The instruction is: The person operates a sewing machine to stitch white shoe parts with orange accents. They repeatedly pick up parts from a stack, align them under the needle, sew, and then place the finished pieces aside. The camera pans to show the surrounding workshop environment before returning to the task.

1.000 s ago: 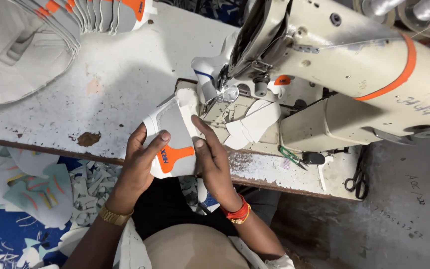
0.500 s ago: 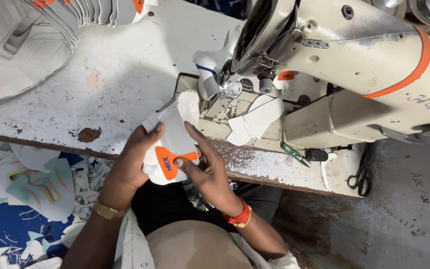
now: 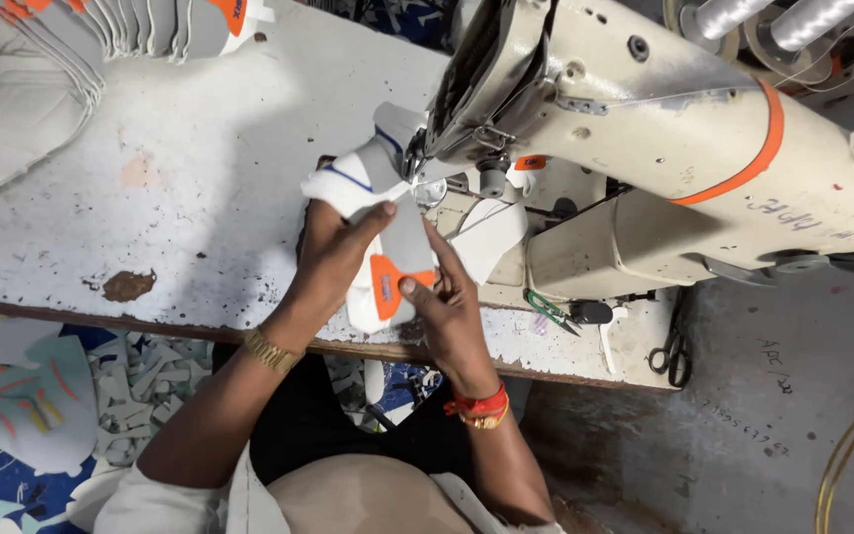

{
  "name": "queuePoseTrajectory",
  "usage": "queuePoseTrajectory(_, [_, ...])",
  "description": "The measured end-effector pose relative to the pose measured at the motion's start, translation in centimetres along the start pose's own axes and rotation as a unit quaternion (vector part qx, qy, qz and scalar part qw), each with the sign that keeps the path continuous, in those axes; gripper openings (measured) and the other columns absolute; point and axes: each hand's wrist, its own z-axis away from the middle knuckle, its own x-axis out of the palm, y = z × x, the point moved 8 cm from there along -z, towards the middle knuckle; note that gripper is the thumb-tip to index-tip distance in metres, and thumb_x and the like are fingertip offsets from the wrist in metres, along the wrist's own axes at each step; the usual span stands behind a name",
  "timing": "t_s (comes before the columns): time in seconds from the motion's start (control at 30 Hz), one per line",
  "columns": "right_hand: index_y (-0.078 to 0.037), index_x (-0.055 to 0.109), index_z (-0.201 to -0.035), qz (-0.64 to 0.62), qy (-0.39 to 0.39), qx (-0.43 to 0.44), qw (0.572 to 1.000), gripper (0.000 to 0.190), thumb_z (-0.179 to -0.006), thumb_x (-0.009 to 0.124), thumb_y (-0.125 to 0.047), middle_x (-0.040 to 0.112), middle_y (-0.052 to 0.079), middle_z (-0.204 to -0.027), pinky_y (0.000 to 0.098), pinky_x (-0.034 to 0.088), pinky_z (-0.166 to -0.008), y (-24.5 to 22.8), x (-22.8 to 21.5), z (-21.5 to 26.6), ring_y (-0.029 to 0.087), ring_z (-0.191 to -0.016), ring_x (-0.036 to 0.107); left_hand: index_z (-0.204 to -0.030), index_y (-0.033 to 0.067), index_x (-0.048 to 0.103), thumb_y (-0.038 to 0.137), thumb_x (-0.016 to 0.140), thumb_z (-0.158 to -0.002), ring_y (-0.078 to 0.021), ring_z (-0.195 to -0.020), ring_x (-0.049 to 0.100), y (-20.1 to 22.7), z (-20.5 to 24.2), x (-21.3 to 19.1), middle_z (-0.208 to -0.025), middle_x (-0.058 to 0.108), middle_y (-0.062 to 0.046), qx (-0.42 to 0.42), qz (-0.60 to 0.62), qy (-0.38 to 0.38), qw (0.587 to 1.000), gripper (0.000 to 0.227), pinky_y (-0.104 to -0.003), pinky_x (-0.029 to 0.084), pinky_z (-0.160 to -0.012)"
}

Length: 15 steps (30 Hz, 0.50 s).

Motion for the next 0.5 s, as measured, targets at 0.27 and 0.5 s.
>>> queuePoseTrajectory(0.27, [0.0, 0.037, -0.163, 0.014, 0.039, -0.024, 0.999, 0.075, -0.094, 0.066, 0.008, 0.067, 0.013, -0.127, 0.0299, 0.047, -0.087, 1.4, -0.2, -1.2, 0.015, -0.105, 0.059, -0.132, -0.0031, 0.056, 0.011, 0.071, -0.093, -0.0136, -0.111, 0.064, -0.9, -2.6, -0.4, -0.121, 0.067, -0.008, -0.009, -0.034, -0.05, 0.998, 0.045, -0.03, 0.054, -0.096])
queuePoseTrajectory(0.5, [-0.006, 0.029, -0.162, 0.008, 0.076, -0.069, 0.995, 0.075, -0.096, 0.064, 0.002, 0.067, 0.012, -0.124, 0.0293, 0.056, -0.09, 0.0, 3.9, -1.8, 0.015, -0.105, 0.067, -0.132, 0.0, 0.053, 0.015, 0.076, -0.089, -0.0142, -0.111, 0.066, -2.4, -6.9, -2.6, -0.118, 0.07, -0.008, -0.122, -0.113, -0.1, 0.981, 0.051, -0.032, 0.054, -0.099])
